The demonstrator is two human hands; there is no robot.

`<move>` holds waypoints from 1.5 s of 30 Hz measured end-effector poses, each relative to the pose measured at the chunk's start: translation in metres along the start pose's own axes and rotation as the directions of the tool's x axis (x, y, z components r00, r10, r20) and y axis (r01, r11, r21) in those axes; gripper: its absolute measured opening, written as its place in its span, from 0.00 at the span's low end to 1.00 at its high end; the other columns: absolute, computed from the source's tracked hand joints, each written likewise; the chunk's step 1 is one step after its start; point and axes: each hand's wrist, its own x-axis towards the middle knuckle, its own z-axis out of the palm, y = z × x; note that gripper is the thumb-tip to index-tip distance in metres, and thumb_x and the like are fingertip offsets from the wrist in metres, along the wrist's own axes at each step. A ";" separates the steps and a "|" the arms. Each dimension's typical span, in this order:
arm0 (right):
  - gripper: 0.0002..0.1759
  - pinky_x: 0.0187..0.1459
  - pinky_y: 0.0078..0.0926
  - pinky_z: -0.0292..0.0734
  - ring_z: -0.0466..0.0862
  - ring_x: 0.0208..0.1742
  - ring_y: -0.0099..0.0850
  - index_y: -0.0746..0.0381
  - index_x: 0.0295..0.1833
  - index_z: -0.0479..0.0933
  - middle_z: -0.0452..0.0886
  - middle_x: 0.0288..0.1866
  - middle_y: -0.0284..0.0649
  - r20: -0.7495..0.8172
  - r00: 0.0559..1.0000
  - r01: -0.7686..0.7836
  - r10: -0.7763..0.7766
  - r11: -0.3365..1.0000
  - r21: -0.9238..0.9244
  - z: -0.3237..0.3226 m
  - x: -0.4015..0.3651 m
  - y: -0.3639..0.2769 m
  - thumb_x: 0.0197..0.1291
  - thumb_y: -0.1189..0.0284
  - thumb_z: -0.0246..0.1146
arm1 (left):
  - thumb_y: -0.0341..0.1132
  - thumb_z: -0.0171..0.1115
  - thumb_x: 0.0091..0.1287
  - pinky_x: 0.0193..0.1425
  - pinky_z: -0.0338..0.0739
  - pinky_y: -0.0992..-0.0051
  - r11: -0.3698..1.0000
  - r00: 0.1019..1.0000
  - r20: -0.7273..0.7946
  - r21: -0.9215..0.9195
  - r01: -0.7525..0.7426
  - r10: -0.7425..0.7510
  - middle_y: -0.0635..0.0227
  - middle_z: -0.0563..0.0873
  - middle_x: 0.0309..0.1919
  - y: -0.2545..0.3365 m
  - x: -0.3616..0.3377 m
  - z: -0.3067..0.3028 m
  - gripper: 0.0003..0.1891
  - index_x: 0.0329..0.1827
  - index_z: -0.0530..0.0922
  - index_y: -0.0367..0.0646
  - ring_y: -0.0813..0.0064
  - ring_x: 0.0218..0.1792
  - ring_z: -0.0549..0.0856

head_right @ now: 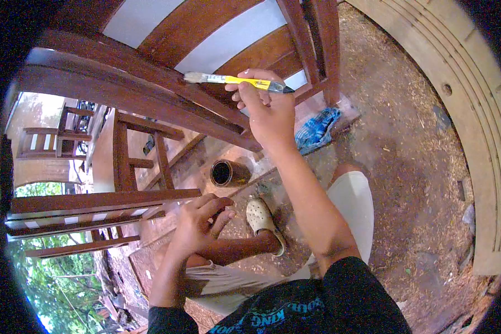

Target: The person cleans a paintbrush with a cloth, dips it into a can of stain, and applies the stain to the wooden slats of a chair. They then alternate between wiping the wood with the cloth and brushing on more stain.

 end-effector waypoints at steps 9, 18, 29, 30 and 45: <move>0.09 0.37 0.17 0.77 0.82 0.36 0.21 0.63 0.52 0.75 0.86 0.41 0.44 -0.009 1.000 -0.008 0.008 1.000 0.003 0.001 -0.002 0.002 0.69 0.72 0.60 | 0.33 0.68 0.63 0.30 0.80 0.69 1.000 1.000 0.014 0.018 -0.002 0.002 0.61 0.85 0.33 0.001 0.000 -0.001 0.09 0.42 0.83 0.40 0.64 0.27 0.85; 0.10 0.38 0.18 0.77 0.82 0.36 0.21 0.63 0.52 0.74 0.87 0.42 0.43 0.011 1.000 -0.008 0.008 0.998 -0.059 0.000 -0.003 0.002 0.70 0.72 0.60 | 0.34 0.68 0.63 0.30 0.79 0.68 1.000 1.000 0.012 0.011 -0.001 0.001 0.60 0.84 0.32 0.000 -0.001 0.001 0.09 0.42 0.83 0.40 0.63 0.27 0.84; 0.11 0.43 0.21 0.79 0.84 0.42 0.27 0.67 0.54 0.74 0.85 0.45 0.48 0.050 0.998 0.043 -0.040 0.997 -0.068 0.000 -0.009 -0.008 0.68 0.76 0.59 | 0.35 0.68 0.63 0.32 0.79 0.65 1.000 0.999 0.035 0.027 0.004 -0.005 0.58 0.84 0.33 0.007 0.000 -0.002 0.09 0.42 0.83 0.40 0.59 0.29 0.85; 0.12 0.43 0.22 0.79 0.84 0.42 0.27 0.66 0.55 0.74 0.85 0.45 0.48 0.067 0.997 0.042 -0.038 0.997 -0.059 0.001 -0.008 -0.008 0.68 0.76 0.59 | 0.35 0.68 0.63 0.32 0.79 0.65 1.000 0.999 0.037 0.024 -0.007 0.006 0.58 0.84 0.33 0.007 -0.001 -0.002 0.09 0.42 0.83 0.40 0.59 0.29 0.84; 0.14 0.48 0.21 0.80 0.83 0.47 0.23 0.66 0.57 0.76 0.84 0.50 0.42 0.066 0.996 0.079 -0.066 0.971 -0.224 -0.022 -0.027 -0.007 0.67 0.76 0.62 | 0.37 0.70 0.62 0.34 0.80 0.63 0.997 0.996 0.073 0.038 -0.062 0.059 0.57 0.84 0.32 0.007 -0.001 0.000 0.12 0.43 0.83 0.40 0.56 0.30 0.84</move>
